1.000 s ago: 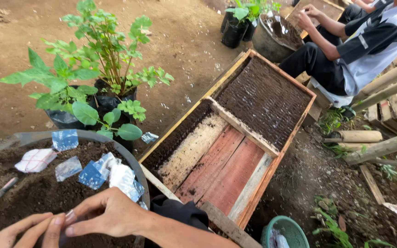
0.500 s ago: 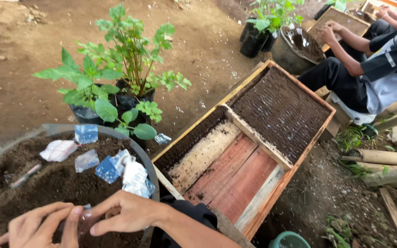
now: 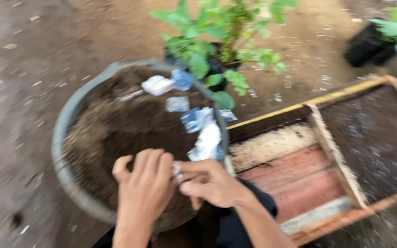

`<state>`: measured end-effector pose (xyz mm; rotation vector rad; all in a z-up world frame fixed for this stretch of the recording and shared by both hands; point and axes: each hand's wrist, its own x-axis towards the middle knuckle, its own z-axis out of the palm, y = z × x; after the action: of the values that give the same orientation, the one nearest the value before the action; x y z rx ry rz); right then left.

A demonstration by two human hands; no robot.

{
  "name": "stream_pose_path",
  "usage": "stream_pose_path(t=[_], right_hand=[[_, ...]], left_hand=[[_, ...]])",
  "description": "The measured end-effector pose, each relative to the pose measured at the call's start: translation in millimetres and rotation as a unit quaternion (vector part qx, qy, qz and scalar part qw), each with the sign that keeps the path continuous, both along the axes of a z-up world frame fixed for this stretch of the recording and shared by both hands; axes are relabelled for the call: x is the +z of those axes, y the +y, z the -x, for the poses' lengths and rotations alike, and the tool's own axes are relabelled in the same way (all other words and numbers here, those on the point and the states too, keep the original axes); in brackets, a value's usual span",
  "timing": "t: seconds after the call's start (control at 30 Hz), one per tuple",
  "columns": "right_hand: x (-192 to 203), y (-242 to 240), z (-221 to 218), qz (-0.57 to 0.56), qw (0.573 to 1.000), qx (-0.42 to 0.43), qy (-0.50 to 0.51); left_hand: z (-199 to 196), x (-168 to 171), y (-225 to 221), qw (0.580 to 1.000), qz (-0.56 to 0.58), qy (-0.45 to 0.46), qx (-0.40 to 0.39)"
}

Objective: The person fills small plastic packets with soil by hand from a large basin and arranges them in a wooden tray.

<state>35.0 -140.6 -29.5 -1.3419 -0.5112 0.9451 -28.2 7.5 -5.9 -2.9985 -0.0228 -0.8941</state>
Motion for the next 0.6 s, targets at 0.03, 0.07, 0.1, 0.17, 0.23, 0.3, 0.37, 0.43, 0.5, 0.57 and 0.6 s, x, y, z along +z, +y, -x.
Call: stream_pose_path(t=[0.03,0.07,0.1,0.17,0.23,0.3,0.37,0.43,0.5,0.57,0.6], right_hand=[[-0.5,3.4,4.7,-0.008,1.0,0.026,0.012],[-0.9,6.5,8.8,-0.009,1.0,0.003,-0.001],[-0.2,6.7,11.9,-0.007,0.999,-0.028,-0.019],[21.0,26.4,19.2,-0.007,0.998,0.014,-0.061],[32.0,35.1,21.0,0.0,0.993,0.041,-0.111],[29.9,36.0,22.5,0.04,0.985,0.027,-0.167],[29.1,35.8,21.9,0.034,0.984,0.03,-0.171],[22.5,31.3,22.0,0.03,0.984,0.035,-0.171],[10.7,27.7,21.7,-0.025,0.984,0.0,-0.174],[19.0,25.6,25.5,-0.037,0.981,-0.017,-0.188],[23.3,24.7,26.9,-0.052,0.977,-0.039,-0.204]], left_hand=[[3.7,1.4,3.3,1.0,-0.008,0.012,0.026],[7.2,2.8,6.9,1.0,-0.014,-0.011,0.022],[7.8,3.8,9.1,0.999,-0.017,-0.039,0.01],[14.2,-0.5,14.3,0.999,-0.036,-0.034,0.021],[13.5,-3.8,16.2,0.998,-0.048,-0.037,0.017],[13.2,-7.7,16.3,0.998,-0.044,-0.048,0.014],[12.2,-8.3,18.6,0.999,-0.019,-0.041,-0.003],[13.4,-13.4,17.5,0.999,0.008,-0.03,-0.019],[17.2,-21.0,18.1,0.998,0.064,-0.029,-0.002],[26.6,-24.3,17.5,0.989,0.143,-0.027,0.011],[30.5,-25.8,17.4,0.975,0.218,-0.027,0.02]])
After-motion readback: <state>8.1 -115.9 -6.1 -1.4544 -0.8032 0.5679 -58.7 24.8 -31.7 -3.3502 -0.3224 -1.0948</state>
